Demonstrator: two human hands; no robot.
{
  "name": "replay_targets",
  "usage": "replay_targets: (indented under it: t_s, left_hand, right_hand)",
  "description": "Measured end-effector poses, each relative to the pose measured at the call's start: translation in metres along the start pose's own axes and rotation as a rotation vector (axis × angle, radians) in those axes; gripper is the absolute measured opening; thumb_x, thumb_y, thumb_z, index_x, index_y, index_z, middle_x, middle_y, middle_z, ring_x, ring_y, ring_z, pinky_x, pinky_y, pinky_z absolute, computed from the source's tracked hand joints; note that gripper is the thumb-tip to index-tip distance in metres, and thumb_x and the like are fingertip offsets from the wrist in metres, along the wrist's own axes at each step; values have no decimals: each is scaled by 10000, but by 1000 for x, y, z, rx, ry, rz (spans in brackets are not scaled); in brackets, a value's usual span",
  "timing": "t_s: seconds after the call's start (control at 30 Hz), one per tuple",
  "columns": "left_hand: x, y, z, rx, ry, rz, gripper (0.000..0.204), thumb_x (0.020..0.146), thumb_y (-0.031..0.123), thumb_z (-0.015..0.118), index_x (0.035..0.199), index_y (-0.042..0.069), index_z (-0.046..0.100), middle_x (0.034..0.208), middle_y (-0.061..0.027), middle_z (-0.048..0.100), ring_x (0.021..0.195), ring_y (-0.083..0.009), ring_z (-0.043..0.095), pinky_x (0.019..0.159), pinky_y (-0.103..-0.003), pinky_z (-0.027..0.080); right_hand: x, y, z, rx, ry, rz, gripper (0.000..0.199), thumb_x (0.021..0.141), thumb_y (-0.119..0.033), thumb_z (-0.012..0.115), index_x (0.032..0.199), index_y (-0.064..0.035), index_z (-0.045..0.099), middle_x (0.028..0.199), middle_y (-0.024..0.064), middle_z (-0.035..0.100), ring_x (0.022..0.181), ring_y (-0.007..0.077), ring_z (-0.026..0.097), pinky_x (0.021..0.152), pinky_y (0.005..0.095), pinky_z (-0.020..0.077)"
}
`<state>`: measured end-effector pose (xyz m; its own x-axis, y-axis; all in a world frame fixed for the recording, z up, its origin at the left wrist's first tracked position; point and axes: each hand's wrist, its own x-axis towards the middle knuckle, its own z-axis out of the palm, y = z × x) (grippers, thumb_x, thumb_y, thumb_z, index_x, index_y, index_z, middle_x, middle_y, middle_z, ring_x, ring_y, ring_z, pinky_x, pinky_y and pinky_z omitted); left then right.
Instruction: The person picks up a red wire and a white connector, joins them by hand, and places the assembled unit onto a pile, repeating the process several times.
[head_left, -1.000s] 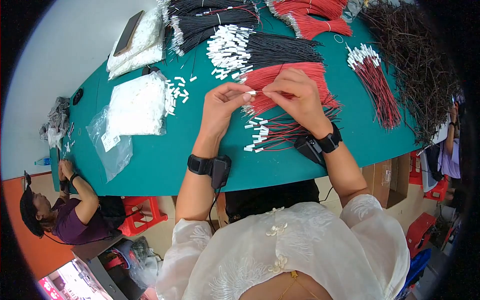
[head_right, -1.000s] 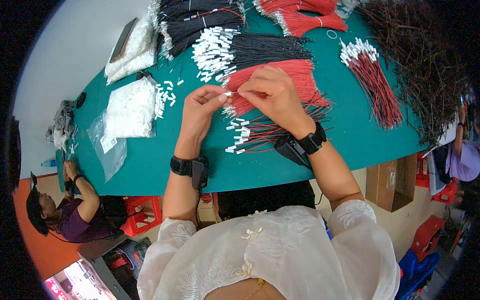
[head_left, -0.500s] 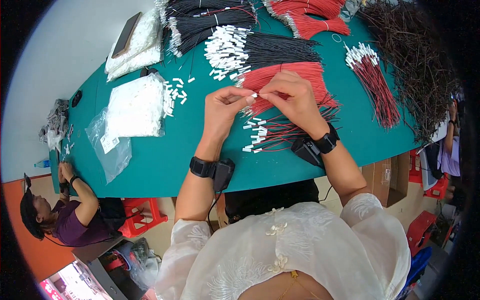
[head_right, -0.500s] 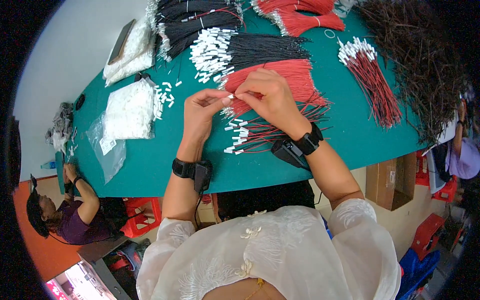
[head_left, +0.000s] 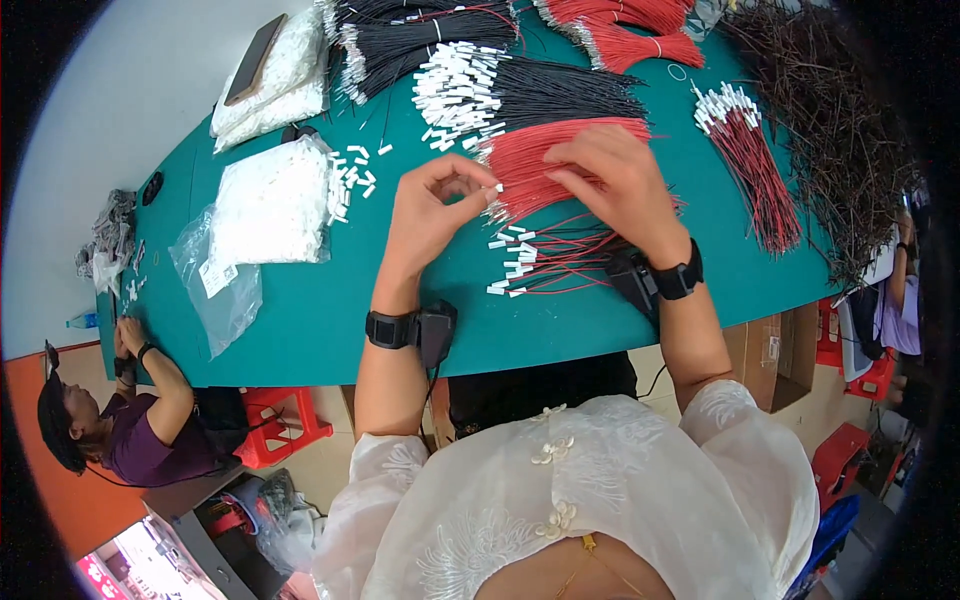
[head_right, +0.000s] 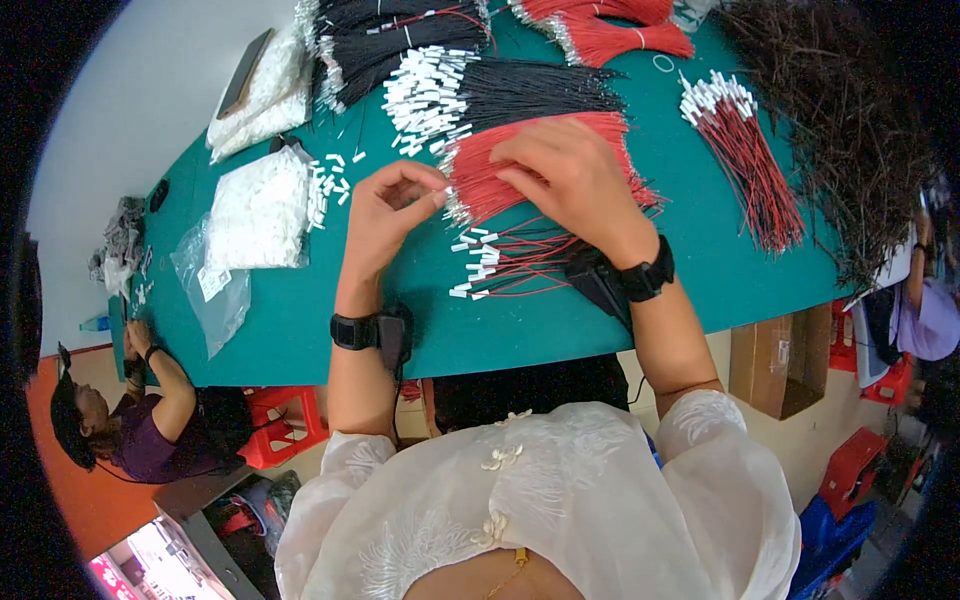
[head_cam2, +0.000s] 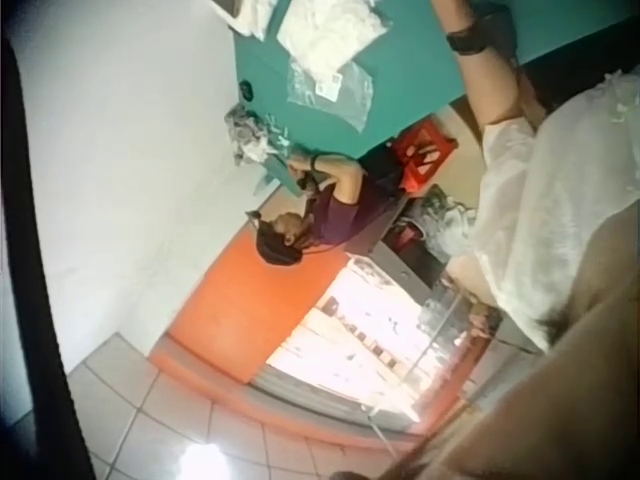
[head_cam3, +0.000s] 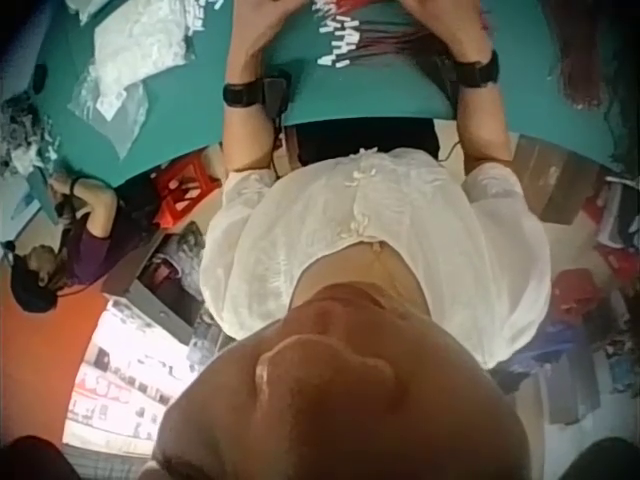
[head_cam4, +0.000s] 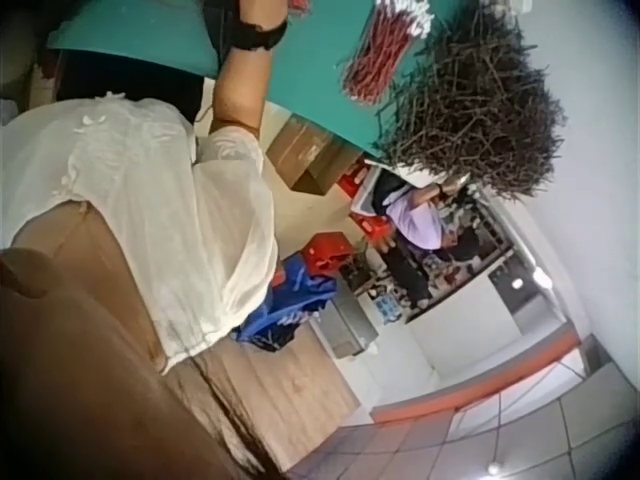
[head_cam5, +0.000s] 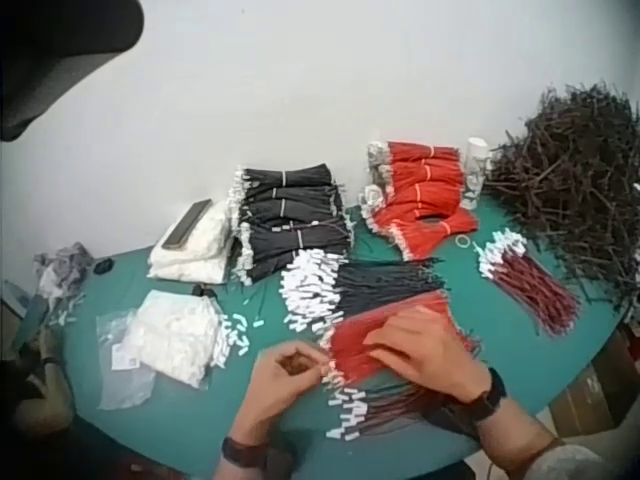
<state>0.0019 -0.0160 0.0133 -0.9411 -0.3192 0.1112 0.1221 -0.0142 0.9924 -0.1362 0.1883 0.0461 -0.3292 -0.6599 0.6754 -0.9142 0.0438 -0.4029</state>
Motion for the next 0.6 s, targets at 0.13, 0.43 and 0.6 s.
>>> replay_targets:
  t_s: [0.13,0.43,0.6]
  left_hand:
    - [-1,3,-7,107,-149,-17,108,826,-12,770,920,-12,718,915,-38,723,788,-79,642,730,-229,514]
    - [3,-20,-4,246,-39,-105,128,861,55,763,956,-12,710,871,-40,706,762,-112,615,693,-274,493]
    - [20,-39,0,710,396,193,159,837,58,759,982,20,706,916,-92,661,811,-211,620,740,-348,504]
  right_hand:
    - [-1,-4,-26,16,-242,-16,135,788,-112,796,869,-50,707,775,68,670,735,282,638,727,367,505]
    - [-15,12,7,16,-425,191,160,789,-116,787,862,-17,686,797,88,663,757,304,645,703,398,515]
    - [-19,16,36,24,-260,180,147,816,-89,753,914,-11,674,896,106,669,820,305,645,733,414,525]
